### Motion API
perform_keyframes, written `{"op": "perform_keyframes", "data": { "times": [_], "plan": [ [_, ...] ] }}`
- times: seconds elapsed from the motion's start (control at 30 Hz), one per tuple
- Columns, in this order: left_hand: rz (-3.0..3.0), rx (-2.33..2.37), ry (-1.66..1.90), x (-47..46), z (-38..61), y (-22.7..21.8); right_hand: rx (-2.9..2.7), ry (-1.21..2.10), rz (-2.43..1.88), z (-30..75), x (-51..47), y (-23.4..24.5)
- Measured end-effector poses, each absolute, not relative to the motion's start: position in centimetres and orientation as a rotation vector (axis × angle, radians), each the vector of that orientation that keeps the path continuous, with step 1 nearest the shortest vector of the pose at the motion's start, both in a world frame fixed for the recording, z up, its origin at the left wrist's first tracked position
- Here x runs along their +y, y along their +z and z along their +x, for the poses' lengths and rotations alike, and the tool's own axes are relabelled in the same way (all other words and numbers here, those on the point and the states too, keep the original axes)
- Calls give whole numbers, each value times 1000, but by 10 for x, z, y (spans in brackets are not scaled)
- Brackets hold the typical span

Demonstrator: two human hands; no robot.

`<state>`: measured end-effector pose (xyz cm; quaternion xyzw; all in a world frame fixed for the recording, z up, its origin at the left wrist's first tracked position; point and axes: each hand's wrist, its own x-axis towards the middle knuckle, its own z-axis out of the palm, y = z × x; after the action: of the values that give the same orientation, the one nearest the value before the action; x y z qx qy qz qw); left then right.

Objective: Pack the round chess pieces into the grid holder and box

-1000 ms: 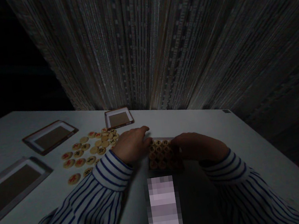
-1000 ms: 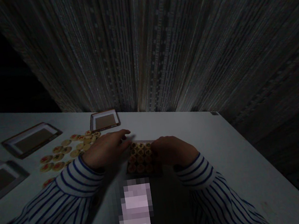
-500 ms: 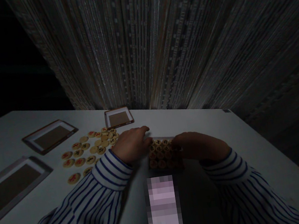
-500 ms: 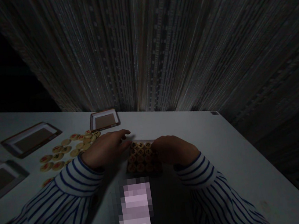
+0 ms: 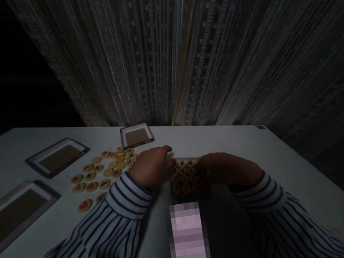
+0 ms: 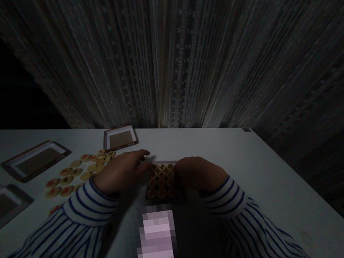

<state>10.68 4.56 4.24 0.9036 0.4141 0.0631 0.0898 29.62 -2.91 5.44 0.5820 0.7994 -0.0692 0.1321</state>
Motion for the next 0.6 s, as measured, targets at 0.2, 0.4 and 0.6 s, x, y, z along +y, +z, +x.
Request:
{"op": "perform_keyframes", "data": {
  "times": [0.2, 0.4, 0.6],
  "plan": [
    [2681, 1244, 165, 45, 107, 43, 2306, -240, 1683, 297, -29, 55],
    [2683, 1229, 158, 45, 106, 43, 2308, -181, 1699, 297, -30, 53],
    [2688, 1224, 141, 44, 106, 44, 2297, -208, 1662, 297, -29, 53]
  ]
}}
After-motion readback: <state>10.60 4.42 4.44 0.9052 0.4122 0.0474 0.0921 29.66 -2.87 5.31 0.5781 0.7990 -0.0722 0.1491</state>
